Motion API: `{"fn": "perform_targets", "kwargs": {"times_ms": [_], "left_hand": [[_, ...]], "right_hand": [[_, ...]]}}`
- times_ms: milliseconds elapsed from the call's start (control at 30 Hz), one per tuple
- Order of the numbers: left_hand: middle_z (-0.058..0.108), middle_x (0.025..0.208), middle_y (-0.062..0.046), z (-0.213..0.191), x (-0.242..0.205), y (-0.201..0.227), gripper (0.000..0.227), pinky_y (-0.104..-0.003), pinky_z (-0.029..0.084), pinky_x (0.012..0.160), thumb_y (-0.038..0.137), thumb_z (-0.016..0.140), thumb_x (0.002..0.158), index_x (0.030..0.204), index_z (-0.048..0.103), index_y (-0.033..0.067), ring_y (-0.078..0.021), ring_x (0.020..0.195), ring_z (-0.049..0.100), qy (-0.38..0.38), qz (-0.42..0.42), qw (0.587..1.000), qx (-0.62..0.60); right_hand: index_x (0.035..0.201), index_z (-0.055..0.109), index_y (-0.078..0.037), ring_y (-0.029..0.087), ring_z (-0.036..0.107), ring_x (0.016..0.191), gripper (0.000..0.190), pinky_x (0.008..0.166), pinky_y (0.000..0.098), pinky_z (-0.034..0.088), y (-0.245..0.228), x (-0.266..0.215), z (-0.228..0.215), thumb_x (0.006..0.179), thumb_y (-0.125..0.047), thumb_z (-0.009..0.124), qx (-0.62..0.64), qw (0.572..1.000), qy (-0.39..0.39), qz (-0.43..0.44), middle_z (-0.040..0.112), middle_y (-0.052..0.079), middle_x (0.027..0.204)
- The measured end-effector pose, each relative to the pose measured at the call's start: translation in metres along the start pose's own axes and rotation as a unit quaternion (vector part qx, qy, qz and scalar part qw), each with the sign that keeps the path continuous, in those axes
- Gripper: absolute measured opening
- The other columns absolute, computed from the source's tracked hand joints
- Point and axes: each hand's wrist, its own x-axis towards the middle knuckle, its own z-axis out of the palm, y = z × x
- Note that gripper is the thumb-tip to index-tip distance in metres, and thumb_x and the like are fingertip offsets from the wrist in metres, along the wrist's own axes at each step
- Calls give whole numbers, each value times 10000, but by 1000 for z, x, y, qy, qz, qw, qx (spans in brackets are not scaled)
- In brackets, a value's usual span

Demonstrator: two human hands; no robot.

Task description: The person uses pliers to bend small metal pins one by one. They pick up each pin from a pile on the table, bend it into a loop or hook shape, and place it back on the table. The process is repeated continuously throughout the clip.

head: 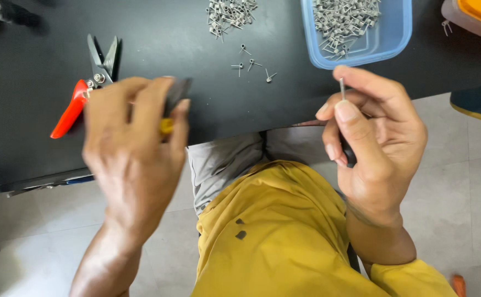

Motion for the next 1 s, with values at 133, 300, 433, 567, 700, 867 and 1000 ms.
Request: {"fn": "perform_targets", "kwargs": {"times_ms": [133,300,433,567,700,867,1000], "left_hand": [[591,926,-94,30,24,20,208,-399,454,677,84,725,1034,1234,682,48,-313,831,557,-38,19,994,-98],[581,867,-68,43,39,23,114,-397,400,646,34,680,988,1000,571,66,-297,794,550,-42,16,979,-197],[554,853,-97,22,28,41,39,-395,398,667,43,639,1016,1037,606,37,-306,744,523,-42,13,964,-264],[551,762,-69,22,14,57,173,-358,362,559,-116,571,918,967,683,7,-248,615,443,111,83,977,-160],[562,730,-69,24,7,59,168,-339,350,498,-49,555,1005,939,707,-24,-213,557,432,173,124,968,-131],[638,858,-72,18,-6,59,170,-359,411,603,-40,641,931,1089,685,0,-242,662,502,81,88,971,-205],[603,837,-54,-6,1,57,71,-315,436,685,61,612,1001,1062,624,25,-190,701,501,-100,-72,904,-410]], "right_hand": [[1266,604,55,158,511,477,285,409,198,330,-17,3,10,1025,-92,570,-55,996,-66,38,672,182,897],[1237,654,13,123,487,467,265,404,184,315,-18,10,10,1002,-89,585,-61,985,-138,87,697,152,880],[1302,663,-10,94,474,466,335,396,186,305,-14,11,13,1000,-128,578,-39,978,-156,130,704,117,866],[1319,665,18,123,478,488,350,426,188,318,-8,5,15,1017,-133,575,6,978,-169,120,722,140,936],[1247,668,52,114,483,499,298,447,171,415,-11,-2,16,970,-55,642,25,982,-158,105,757,175,964],[1168,679,36,118,620,657,215,478,178,446,-19,-6,18,991,-77,631,-94,986,-129,43,748,150,906],[1120,684,155,271,780,867,128,671,249,573,-13,-4,13,1052,72,613,-250,948,-83,-180,742,254,1017]]}}
